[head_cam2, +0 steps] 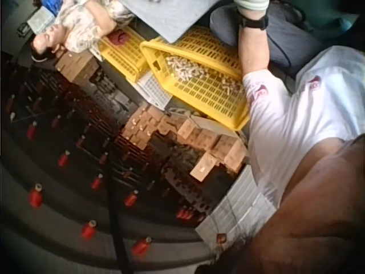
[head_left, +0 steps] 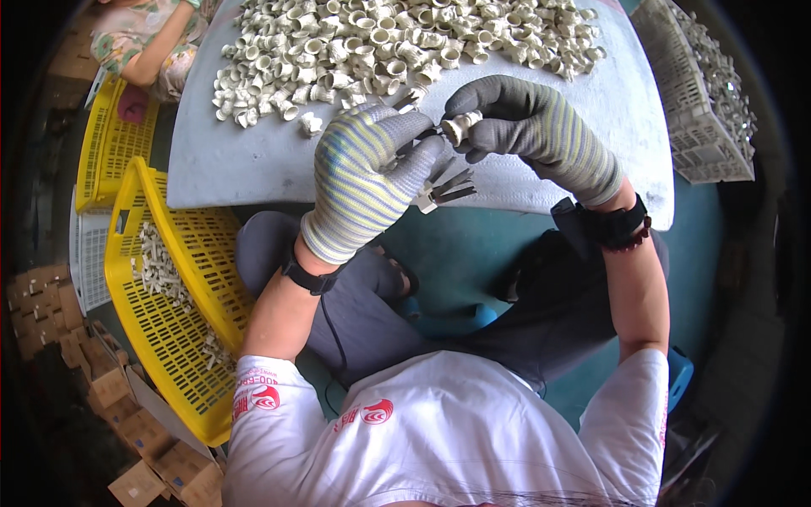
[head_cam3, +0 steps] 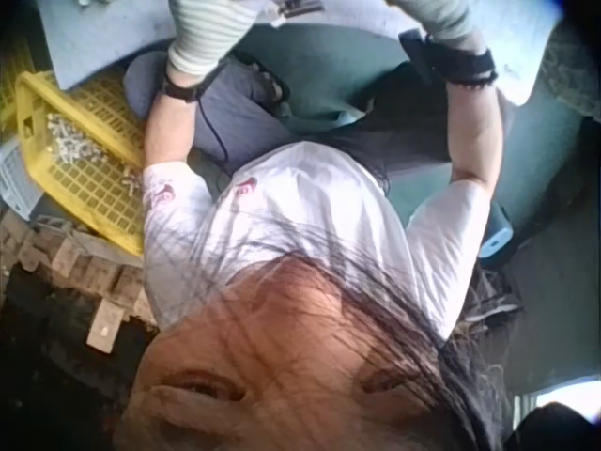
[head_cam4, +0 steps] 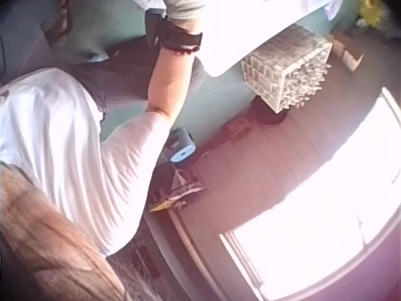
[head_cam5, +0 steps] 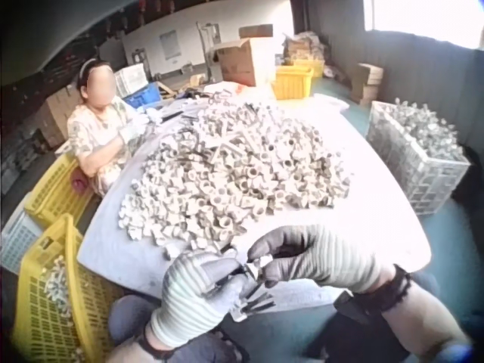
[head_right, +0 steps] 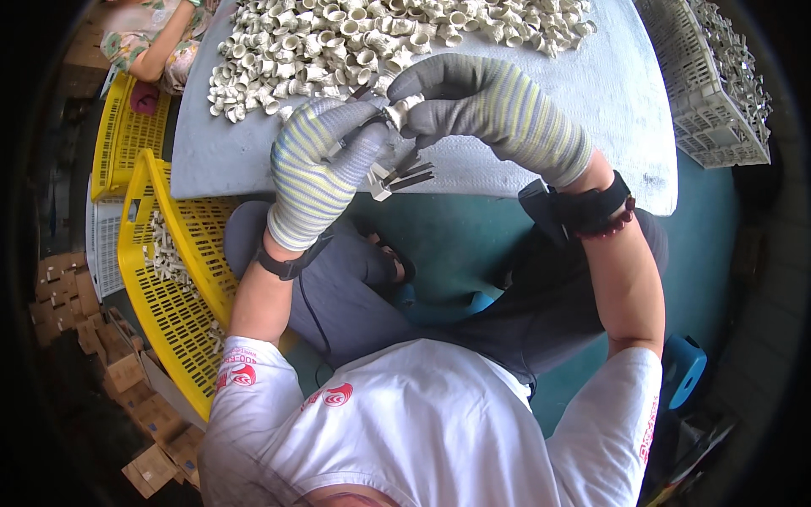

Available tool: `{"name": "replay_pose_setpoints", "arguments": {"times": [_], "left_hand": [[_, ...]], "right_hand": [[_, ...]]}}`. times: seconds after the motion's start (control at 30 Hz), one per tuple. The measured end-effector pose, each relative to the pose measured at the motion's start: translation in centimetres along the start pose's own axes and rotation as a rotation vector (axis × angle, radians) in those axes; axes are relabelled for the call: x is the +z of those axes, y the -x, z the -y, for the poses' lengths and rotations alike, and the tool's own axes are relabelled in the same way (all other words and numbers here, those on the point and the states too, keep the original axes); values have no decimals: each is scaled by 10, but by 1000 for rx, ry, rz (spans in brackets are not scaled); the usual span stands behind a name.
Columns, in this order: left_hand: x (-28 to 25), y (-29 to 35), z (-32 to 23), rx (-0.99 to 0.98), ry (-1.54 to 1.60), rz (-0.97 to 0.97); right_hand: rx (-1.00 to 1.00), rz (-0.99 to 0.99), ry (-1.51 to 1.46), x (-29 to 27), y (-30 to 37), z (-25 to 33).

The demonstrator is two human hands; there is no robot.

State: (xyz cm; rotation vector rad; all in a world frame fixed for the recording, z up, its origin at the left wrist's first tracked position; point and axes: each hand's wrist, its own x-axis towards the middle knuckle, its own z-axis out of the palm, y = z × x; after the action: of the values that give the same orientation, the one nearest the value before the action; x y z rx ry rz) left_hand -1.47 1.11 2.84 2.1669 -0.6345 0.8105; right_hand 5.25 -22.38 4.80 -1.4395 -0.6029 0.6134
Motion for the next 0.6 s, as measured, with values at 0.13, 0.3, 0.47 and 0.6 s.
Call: {"name": "replay_pose_setpoints", "arguments": {"times": [0.13, 0.3, 0.47, 0.6], "left_hand": [[1, -2, -3, 6, -23, -17], [1, -4, -8, 0, -33, 43], [5, -5, -5, 73, -42, -24], [4, -5, -8, 57, -44, 8]], "right_hand": [[24, -69, 28, 3, 3, 2], [0, -82, 38, -1, 3, 6], [-4, -138, 78, 5, 4, 6], [16, -148, 115, 6, 5, 12]]}}
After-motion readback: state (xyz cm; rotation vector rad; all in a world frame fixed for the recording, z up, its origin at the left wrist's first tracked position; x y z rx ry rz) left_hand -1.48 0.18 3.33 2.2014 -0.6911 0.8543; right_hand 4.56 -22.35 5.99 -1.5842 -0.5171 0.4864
